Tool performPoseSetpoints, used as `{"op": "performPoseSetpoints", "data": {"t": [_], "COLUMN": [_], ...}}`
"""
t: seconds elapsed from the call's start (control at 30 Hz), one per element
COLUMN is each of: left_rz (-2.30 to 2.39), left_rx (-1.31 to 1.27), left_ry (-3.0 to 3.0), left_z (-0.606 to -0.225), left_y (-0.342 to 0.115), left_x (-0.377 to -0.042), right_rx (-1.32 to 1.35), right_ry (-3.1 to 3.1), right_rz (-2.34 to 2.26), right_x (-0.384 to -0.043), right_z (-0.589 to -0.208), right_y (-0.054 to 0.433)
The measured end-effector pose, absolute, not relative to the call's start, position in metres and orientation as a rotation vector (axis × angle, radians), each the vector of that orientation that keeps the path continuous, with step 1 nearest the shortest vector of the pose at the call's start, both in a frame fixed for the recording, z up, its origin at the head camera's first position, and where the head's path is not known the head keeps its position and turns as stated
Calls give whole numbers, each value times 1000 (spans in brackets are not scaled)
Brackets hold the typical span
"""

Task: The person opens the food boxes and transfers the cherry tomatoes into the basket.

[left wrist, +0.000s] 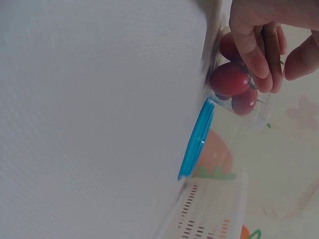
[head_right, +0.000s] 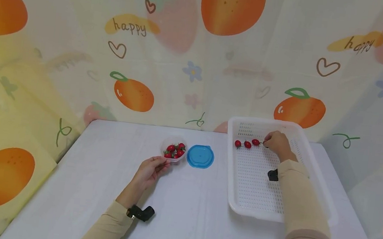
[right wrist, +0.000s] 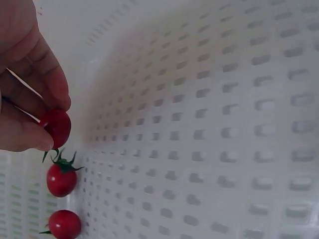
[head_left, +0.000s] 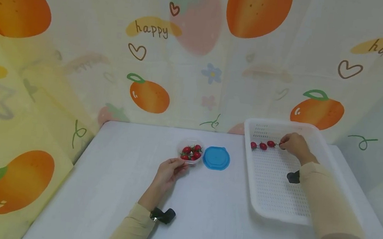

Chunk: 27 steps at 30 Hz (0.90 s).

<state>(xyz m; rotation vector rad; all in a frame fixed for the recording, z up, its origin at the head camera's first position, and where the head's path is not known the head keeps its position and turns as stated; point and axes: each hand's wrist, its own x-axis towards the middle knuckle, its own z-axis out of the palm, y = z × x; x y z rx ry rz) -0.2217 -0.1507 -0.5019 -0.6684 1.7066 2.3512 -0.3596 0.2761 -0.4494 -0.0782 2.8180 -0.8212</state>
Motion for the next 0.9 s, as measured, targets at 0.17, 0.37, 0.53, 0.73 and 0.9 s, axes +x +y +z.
{"op": "performPoseSetpoints", "data": {"t": [0.17,0.37,0.53,0.73,0.9], "left_rz": [2358,2344,2352,2354,2351], "left_rx": [-669,-670,-660,-656,-669], "left_ry": [1701,1709,1712,1696,1685], "left_z": [-501,-502,-502,-502,-502], "left_y": [-151,-151,-151,-151,-151], "left_x": [-221,-221,-221,-221,-222], "right_rx": [-83,-50,-51,-55,-155], "right_ry": [2810,2777,2772,2795,2868], "right_rz": [-778,-777,-771,-737,-680], "right_x": [-360,-359,-359,-362,-366], "right_z": [-456,-462,-463,-451,-421], "right_y": [276,276,276,277,271]}}
